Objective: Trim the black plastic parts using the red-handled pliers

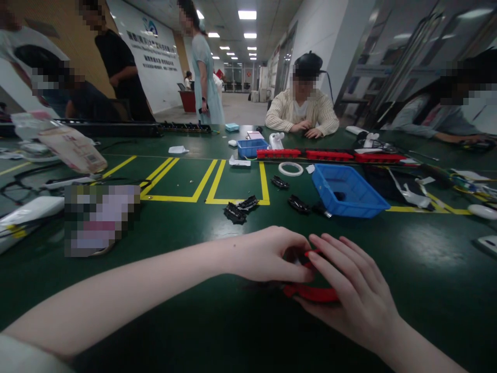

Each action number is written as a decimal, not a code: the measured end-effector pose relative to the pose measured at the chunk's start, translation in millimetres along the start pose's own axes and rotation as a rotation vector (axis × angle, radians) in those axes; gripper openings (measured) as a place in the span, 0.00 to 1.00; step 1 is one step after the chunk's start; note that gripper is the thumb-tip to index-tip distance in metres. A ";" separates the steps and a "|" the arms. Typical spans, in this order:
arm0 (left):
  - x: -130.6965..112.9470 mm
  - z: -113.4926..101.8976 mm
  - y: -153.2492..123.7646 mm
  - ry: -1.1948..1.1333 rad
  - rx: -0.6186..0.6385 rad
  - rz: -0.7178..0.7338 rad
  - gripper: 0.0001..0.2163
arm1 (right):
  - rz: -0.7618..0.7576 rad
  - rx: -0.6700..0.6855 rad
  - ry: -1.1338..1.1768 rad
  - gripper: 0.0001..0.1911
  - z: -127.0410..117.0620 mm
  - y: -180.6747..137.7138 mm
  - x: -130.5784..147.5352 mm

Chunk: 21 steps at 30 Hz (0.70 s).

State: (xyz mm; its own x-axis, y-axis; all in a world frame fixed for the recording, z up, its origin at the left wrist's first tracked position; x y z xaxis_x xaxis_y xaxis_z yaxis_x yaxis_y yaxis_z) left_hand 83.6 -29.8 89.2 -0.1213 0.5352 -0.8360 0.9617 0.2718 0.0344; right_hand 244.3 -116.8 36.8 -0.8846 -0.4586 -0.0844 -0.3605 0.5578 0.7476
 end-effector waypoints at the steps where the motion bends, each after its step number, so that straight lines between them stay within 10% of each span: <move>1: 1.4 2.8 1.1 0.007 0.006 0.007 0.07 | -0.023 0.018 -0.016 0.25 0.5 1.6 0.6; 9: 7.4 -0.5 2.4 0.052 -0.039 0.011 0.10 | -0.132 0.046 -0.085 0.28 3.2 3.1 -4.6; 14: 33.8 -13.8 -36.6 0.170 -0.413 0.016 0.11 | 0.141 0.160 0.068 0.29 4.6 0.6 -21.0; 21: 83.9 8.6 -82.1 0.429 -0.346 0.013 0.24 | 0.239 0.298 0.148 0.30 21.0 -9.0 -21.8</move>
State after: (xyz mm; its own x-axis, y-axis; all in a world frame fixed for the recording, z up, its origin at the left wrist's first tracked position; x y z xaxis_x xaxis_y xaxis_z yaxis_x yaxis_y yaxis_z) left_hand -3.4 -14.0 11.6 -0.2685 0.7988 -0.5384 0.8358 0.4710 0.2821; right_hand 260.6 -97.3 18.1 -0.9097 -0.3739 0.1806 -0.2387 0.8268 0.5094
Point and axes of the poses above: each hand's wrist, its own y-axis towards the middle knuckle, its own z-axis out of the palm, x = y × z, the point moved 2 cm from there along y, towards the middle knuckle, and after that the axes turned 13 degrees about z, right-handed, at the moved point
